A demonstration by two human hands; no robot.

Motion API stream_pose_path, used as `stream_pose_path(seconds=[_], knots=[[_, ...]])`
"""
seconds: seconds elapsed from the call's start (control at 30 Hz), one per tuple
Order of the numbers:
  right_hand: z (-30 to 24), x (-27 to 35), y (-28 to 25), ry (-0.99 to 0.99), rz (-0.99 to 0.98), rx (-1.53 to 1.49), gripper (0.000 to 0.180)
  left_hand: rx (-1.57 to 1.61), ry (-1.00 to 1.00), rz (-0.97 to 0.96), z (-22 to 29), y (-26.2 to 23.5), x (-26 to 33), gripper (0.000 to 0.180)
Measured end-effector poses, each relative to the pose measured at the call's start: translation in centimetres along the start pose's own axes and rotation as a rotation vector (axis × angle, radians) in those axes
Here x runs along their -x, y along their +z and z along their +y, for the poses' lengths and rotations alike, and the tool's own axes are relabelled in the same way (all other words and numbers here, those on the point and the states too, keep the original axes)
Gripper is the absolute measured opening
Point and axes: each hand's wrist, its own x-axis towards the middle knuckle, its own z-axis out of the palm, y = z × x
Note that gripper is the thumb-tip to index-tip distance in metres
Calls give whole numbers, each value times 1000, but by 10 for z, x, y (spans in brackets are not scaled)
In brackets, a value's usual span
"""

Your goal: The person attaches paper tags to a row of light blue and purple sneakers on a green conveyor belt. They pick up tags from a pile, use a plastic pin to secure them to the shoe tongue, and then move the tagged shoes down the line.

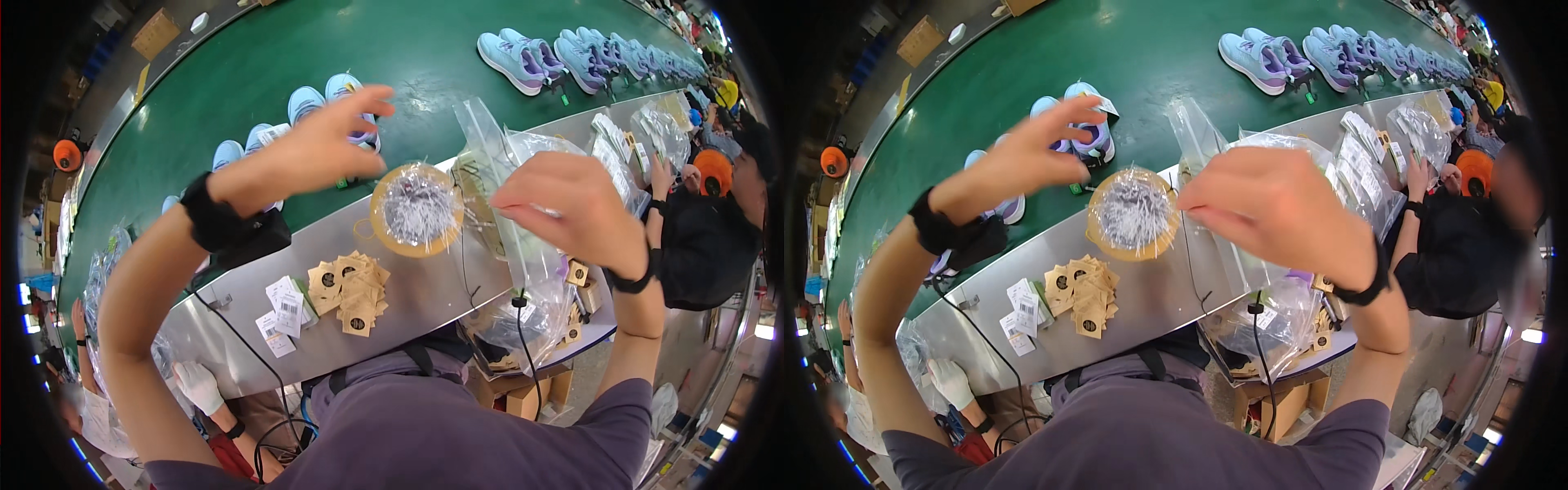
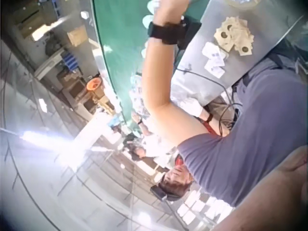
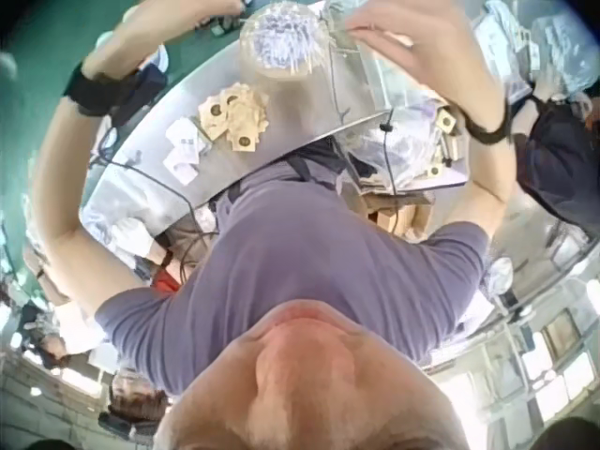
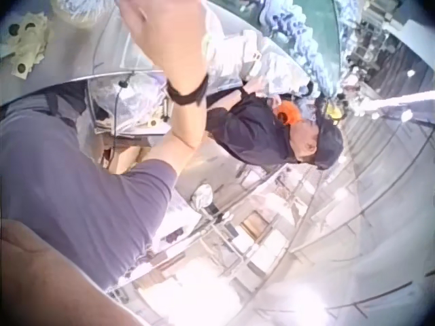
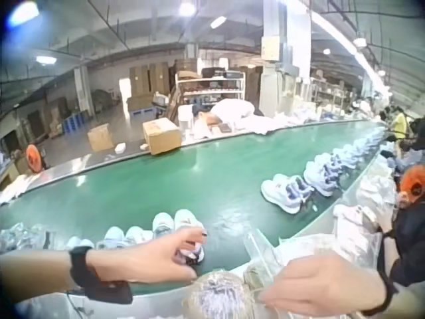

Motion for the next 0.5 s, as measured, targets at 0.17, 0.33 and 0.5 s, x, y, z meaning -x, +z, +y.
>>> stream_pose_path(seconds=[0.17,0.33,0.5], knots=[[-18,38,41,297,40,-48,12,-751,366,-78,-2,56,15,105],[-10,47,78,782,401,-632,16,-633,380,56,-7,90,-3,102],[-1,42,99,679,584,-853,15,-604,434,180,-25,107,-5,79]])
